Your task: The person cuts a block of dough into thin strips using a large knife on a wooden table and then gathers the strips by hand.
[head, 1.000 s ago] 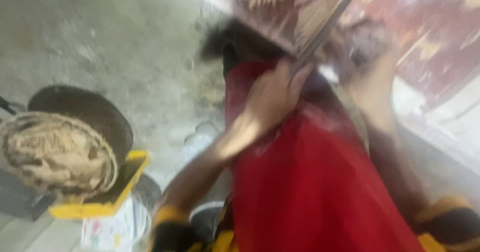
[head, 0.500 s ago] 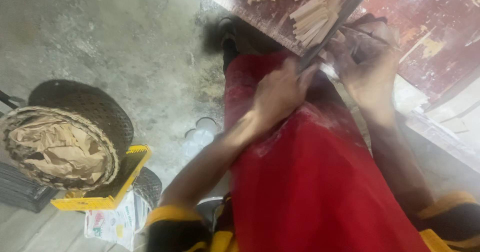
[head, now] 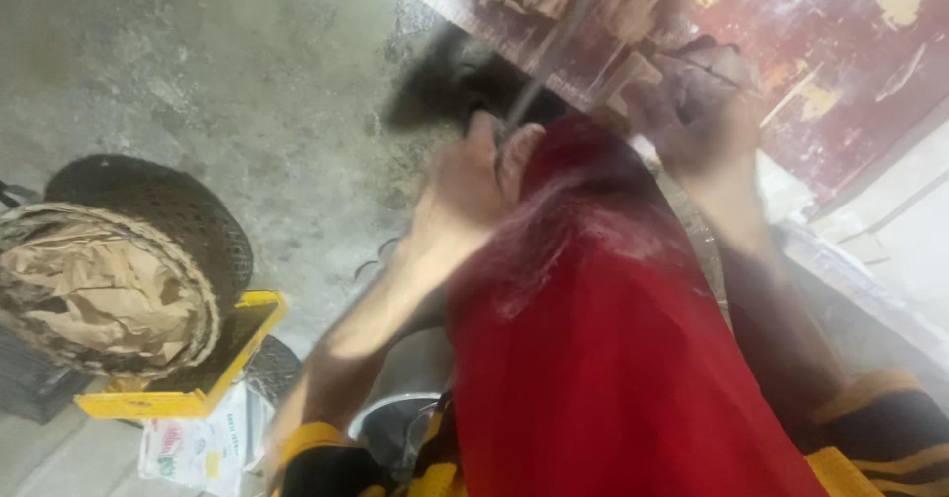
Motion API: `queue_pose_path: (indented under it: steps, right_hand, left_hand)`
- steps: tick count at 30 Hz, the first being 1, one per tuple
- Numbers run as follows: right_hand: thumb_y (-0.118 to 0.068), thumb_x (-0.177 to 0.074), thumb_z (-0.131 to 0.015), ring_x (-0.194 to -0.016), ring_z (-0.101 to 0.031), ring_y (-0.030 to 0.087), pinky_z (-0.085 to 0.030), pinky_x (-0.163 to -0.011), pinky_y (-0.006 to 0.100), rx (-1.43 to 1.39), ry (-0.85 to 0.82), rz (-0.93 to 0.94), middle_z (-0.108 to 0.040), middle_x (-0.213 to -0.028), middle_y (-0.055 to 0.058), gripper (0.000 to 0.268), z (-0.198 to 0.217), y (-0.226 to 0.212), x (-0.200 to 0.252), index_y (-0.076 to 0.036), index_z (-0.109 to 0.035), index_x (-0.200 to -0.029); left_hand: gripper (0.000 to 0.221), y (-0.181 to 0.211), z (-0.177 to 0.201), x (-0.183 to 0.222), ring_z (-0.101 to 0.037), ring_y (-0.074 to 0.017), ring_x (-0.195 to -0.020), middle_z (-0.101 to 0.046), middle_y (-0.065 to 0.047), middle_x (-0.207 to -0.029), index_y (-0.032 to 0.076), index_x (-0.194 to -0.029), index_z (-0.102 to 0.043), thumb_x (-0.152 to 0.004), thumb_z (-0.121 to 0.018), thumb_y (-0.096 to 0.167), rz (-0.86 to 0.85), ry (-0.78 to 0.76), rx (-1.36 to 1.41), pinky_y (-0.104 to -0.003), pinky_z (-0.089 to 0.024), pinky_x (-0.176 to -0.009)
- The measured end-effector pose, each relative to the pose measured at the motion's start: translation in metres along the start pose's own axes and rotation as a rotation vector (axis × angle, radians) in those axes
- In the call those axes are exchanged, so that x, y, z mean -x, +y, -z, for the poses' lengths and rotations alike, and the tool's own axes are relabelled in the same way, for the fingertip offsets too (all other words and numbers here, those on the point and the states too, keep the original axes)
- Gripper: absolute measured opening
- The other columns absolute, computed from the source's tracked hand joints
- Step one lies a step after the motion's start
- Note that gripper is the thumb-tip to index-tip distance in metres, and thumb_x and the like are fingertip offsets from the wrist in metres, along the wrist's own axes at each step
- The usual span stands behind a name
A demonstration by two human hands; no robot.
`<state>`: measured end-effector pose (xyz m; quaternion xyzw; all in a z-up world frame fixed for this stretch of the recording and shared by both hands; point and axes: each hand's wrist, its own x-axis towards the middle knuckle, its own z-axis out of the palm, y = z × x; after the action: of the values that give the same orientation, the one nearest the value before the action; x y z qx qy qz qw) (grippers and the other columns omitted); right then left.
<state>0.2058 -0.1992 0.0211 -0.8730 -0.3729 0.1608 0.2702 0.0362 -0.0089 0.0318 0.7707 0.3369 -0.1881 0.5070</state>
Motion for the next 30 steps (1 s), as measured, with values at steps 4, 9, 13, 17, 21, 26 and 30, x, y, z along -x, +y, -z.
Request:
queue_pose_path:
  steps: [4, 9, 13, 17, 21, 26, 30]
  right_hand:
    - [-0.013, -0.095, -0.078, -0.087, -0.058, 0.021, -0.047, -0.072, 0.035, -0.168, 0.102, -0.142, -0.065, -0.101, 0.011, 0.022, -0.004, -0.01, -0.002, 0.002, -0.073, -0.11]
    - [-0.019, -0.091, -0.077, -0.066, -0.066, 0.009, -0.055, -0.049, 0.02, -0.687, 0.168, -0.478, -0.07, -0.101, 0.002, 0.033, -0.013, -0.014, 0.012, -0.003, -0.056, -0.111]
    - [-0.018, -0.11, -0.079, -0.069, -0.065, 0.015, -0.054, -0.053, 0.026, -0.468, 0.112, -0.391, -0.064, -0.088, 0.011, 0.029, -0.016, -0.007, 0.018, 0.004, -0.064, -0.122]
    - [-0.02, -0.106, -0.076, -0.067, -0.067, 0.012, -0.055, -0.052, 0.024, -0.553, 0.122, -0.475, -0.066, -0.086, 0.006, 0.029, -0.018, -0.011, 0.02, 0.0, -0.063, -0.123]
    - [-0.021, -0.107, -0.075, -0.065, -0.066, 0.013, -0.055, -0.049, 0.024, -0.433, 0.087, -0.496, -0.066, -0.081, 0.005, 0.029, -0.015, -0.009, 0.02, -0.001, -0.065, -0.125]
    - [-0.022, -0.102, -0.077, -0.061, -0.066, 0.012, -0.055, -0.048, 0.024, -0.473, 0.093, -0.5, -0.066, -0.077, 0.004, 0.028, -0.013, -0.008, 0.02, -0.002, -0.066, -0.119]
    - [-0.022, -0.106, -0.078, -0.064, -0.066, 0.013, -0.054, -0.05, 0.024, -0.473, 0.146, -0.364, -0.066, -0.089, 0.005, 0.025, -0.015, -0.012, 0.015, 0.001, -0.074, -0.115]
  left_hand:
    - [0.037, 0.021, 0.029, 0.022, -0.064, -0.028, -0.051, -0.062, -0.014, -0.063, 0.002, -0.112, -0.056, -0.103, -0.053, 0.038, -0.188, 0.035, 0.107, -0.044, -0.048, -0.048]
    - [0.041, -0.008, 0.037, 0.026, -0.073, -0.0326, -0.07, -0.071, -0.015, -0.08, 0.002, -0.118, -0.06, -0.107, -0.056, 0.041, -0.303, 0.168, 0.201, -0.043, -0.054, -0.061]
    - [0.04, -0.025, 0.031, 0.023, -0.074, -0.0328, -0.071, -0.071, -0.016, -0.078, 0.003, -0.111, -0.063, -0.103, -0.059, 0.042, -0.242, 0.164, 0.177, -0.043, -0.054, -0.061]
    - [0.041, -0.032, 0.029, 0.033, -0.075, -0.0329, -0.074, -0.071, -0.017, -0.083, 0.001, -0.108, -0.062, -0.102, -0.06, 0.042, -0.277, 0.114, 0.282, -0.043, -0.057, -0.065]
    - [0.043, -0.032, 0.018, 0.023, -0.073, -0.035, -0.076, -0.072, -0.017, -0.083, 0.002, -0.112, -0.06, -0.103, -0.057, 0.044, -0.294, 0.045, 0.104, -0.046, -0.054, -0.064]
    - [0.043, -0.024, -0.016, 0.02, -0.07, -0.0401, -0.064, -0.066, -0.02, -0.073, 0.006, -0.112, -0.057, -0.102, -0.048, 0.047, 0.009, -0.239, 0.132, -0.05, -0.053, -0.051]
    - [0.049, -0.015, -0.034, 0.016, -0.071, -0.0373, -0.06, -0.068, -0.018, -0.067, 0.001, -0.104, -0.057, -0.106, -0.045, 0.048, -0.29, -0.044, 0.097, -0.048, -0.054, -0.051]
